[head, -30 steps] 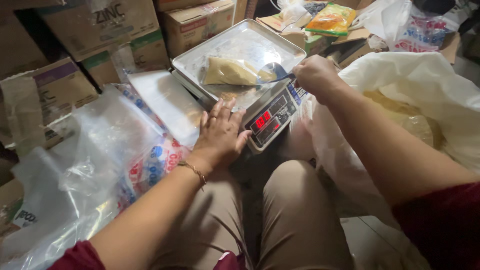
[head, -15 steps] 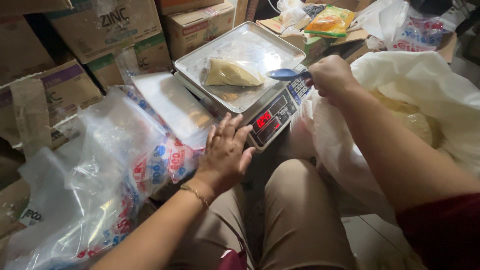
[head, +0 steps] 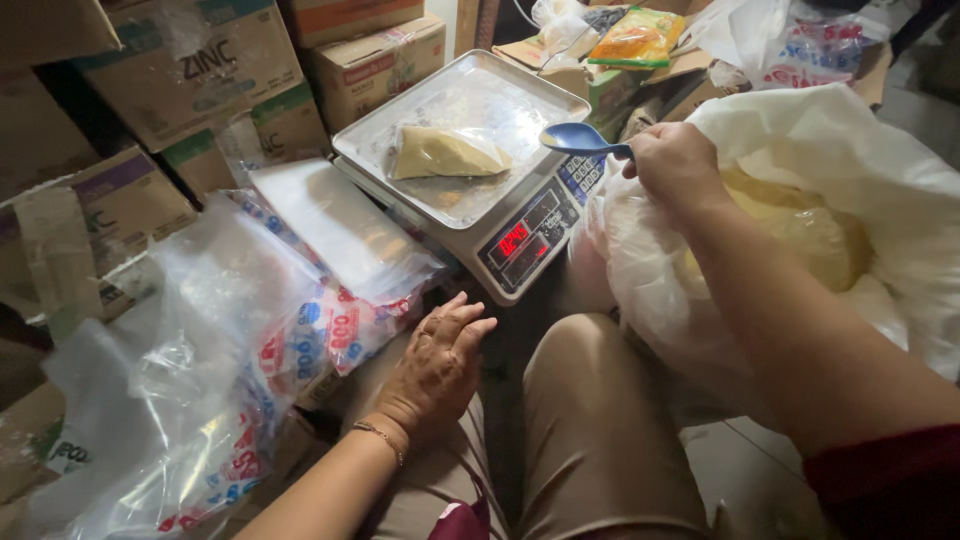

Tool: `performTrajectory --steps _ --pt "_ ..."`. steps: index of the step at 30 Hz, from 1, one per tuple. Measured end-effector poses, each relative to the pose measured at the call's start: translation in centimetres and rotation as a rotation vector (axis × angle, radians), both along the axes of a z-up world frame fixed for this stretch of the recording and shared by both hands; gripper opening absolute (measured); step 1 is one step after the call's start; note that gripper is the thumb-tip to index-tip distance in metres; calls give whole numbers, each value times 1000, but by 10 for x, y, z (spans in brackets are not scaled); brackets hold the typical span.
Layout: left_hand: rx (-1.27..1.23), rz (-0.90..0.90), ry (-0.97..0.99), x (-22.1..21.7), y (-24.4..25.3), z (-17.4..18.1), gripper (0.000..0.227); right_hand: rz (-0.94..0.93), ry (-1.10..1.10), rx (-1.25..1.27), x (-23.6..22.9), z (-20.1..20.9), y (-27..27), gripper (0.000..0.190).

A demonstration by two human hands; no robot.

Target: The person scoops a yellow powder from a large sack into small plastic bags, weighs each bag on a digital scale, and ties the bags shut. The process repeats for multiple bags, with finished bags placed on the floor beside the person.

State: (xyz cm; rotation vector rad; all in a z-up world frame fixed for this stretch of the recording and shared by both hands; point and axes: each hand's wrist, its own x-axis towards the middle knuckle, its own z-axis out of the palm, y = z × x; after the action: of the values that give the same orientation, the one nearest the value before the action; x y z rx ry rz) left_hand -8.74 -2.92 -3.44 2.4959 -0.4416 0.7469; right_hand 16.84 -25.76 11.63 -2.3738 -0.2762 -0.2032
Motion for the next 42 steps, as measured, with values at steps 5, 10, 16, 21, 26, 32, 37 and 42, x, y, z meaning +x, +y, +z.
performTrajectory --steps 5,10,16,21,26,32,37,42 --pt "-27 -23 62 -3 2 2 47 -16 30 21 6 -10 0 30" --pt "-8 -23 114 -2 1 4 50 -17 45 44 4 -9 3 28" --pt "-11 -10 109 -3 0 4 47 -32 27 98 -3 -4 -2 29" --pt "-67 -60 11 7 -2 10 41 210 -134 230 -18 18 -55 22" --pt "39 35 4 51 -11 31 45 -140 101 615 -66 30 -128 19" --pt "223 176 85 126 -6 67 57 -305 100 570 -102 -2 -185 21" --pt "358 259 236 177 -2 88 41 -248 70 243 -96 -32 -184 26" --pt "518 264 298 216 -1 96 24 -231 137 51 -90 -45 -162 29"
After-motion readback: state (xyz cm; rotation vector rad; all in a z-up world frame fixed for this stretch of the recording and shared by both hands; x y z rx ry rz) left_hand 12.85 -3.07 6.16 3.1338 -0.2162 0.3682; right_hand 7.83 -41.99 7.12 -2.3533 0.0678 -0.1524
